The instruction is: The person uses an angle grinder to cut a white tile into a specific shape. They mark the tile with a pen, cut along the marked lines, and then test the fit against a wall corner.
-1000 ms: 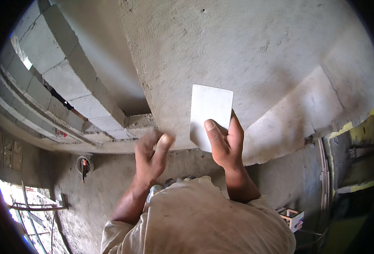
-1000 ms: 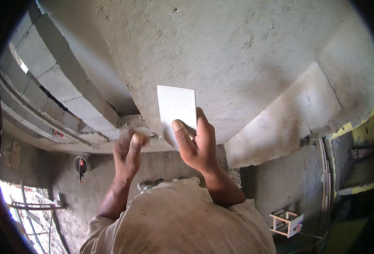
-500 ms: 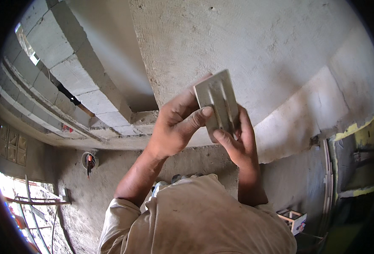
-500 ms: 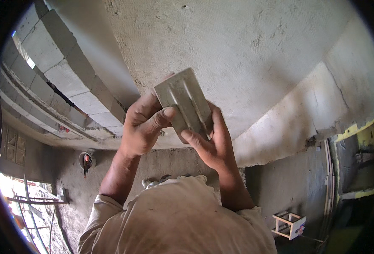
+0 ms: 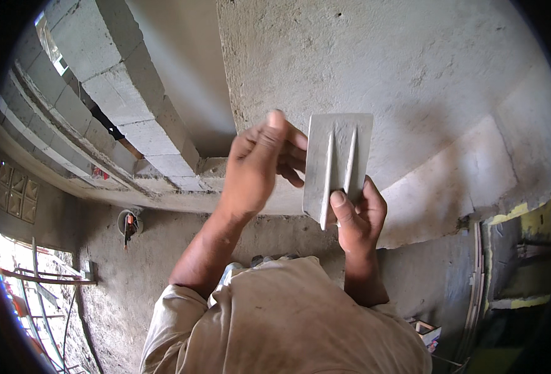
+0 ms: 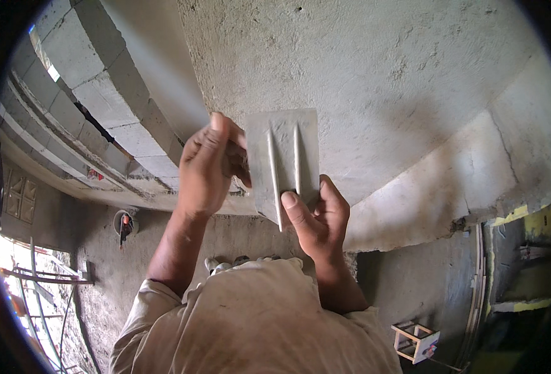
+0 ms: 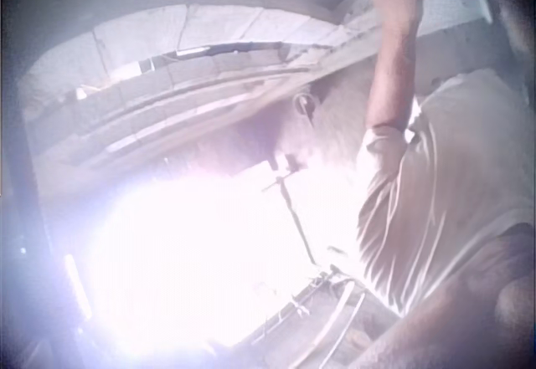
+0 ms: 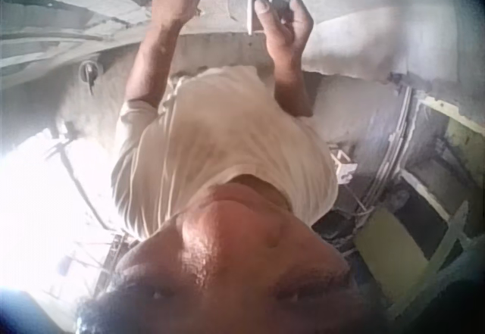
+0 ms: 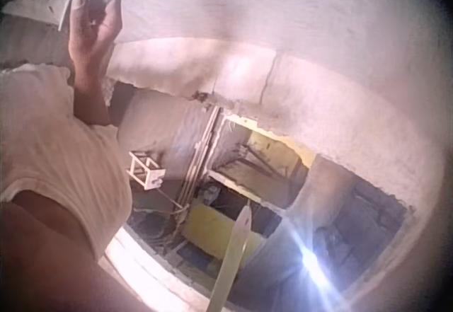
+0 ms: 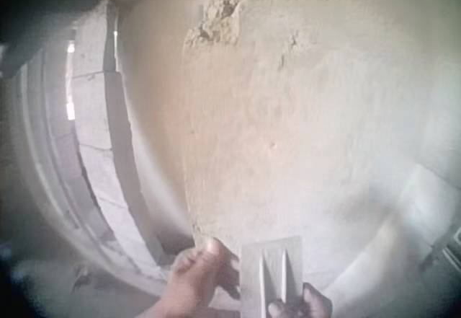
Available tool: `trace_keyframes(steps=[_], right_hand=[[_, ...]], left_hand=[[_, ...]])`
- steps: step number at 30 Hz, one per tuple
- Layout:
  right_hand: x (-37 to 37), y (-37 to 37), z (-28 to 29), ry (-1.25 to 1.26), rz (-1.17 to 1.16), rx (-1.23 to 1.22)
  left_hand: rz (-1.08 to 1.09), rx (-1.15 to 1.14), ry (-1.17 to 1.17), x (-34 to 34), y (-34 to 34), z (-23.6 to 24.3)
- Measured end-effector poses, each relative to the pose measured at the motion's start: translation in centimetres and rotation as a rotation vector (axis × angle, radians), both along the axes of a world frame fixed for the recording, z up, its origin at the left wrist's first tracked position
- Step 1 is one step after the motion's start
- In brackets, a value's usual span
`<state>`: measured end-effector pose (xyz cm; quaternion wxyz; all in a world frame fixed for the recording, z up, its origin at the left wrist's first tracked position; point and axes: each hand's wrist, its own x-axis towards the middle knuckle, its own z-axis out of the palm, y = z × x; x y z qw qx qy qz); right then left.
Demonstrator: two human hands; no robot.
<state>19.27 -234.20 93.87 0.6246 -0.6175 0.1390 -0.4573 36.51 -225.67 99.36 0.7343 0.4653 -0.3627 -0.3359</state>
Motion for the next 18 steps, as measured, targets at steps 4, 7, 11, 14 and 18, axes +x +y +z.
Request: trace_keyframes(steps=[4,7,11,14,18], right_hand=[[0.6,-0.5,-0.5,-0.005,0.011,0.129],[0.5,-1.5,-0.5,0.119,0.089,-0.041],[2.1,-4.9,1.9,0.223,0.148,-0.319],[3.1,-9.0,3.8,0.186,-0.179,-0.618],[4.1,-15.8,13.8,0.071,-1.188,-1.305]], left_hand=[[0.088,-0.071,-0.098,-0.3,0.0,-0.2],[0.067,0.074,-0.44,0.1,0.0,-1.4],[0.105,0.055,-0.299,1.3,-1.3,-4.0],[0.232,0.052,-0.269,1.2,-3.0,-3.7],[0.212,0.151,-0.363,4.1,-0.3,-6.7]])
